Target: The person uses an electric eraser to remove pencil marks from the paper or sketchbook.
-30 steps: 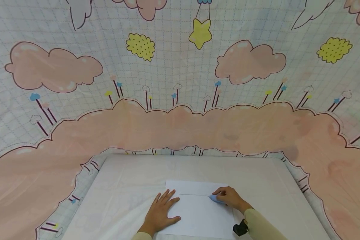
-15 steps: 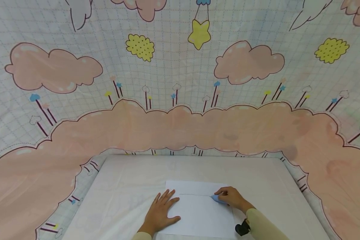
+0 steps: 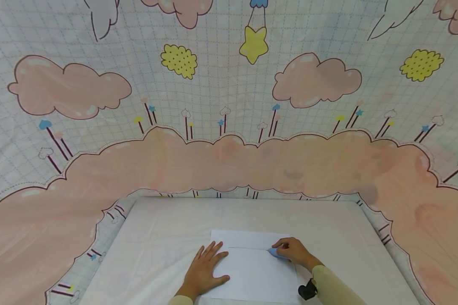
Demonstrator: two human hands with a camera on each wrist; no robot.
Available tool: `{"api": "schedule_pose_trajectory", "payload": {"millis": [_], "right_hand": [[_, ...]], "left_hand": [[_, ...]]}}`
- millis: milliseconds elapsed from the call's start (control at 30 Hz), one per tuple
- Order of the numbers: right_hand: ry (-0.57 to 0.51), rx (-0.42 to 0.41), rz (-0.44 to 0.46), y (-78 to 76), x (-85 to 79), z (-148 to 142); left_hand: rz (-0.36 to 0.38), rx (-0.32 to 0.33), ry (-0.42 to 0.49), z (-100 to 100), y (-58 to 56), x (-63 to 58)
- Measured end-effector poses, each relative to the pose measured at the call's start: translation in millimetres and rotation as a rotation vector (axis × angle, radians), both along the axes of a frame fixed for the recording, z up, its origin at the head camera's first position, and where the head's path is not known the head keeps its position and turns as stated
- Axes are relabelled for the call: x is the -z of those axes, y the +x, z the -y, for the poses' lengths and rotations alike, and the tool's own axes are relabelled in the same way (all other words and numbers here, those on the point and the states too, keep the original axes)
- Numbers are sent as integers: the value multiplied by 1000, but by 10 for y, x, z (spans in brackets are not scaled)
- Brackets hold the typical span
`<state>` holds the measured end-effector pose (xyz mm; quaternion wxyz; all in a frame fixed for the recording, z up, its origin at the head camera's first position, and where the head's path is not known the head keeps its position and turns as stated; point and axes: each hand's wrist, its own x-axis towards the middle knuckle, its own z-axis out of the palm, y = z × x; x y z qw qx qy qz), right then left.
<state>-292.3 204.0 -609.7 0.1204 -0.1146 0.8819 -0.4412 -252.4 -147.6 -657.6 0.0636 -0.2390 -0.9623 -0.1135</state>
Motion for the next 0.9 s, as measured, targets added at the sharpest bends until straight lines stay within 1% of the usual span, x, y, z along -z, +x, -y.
{"api": "schedule_pose_trajectory", "payload": {"millis": [267, 467, 633, 767, 900], "right_hand": [[-13, 3, 9, 11, -3, -9], [-21, -10, -1, 8, 1, 42], [-4, 5, -4, 15, -16, 38], [8, 6, -14, 16, -26, 6], [-1, -2, -12, -1, -14, -8]], "left_hand": [[17, -4, -5, 6, -6, 10], [-24, 9, 3, -6, 8, -3], [-35, 14, 9, -12, 13, 2], [-31, 9, 3, -7, 9, 15], [-11, 0, -5, -1, -2, 17]]}}
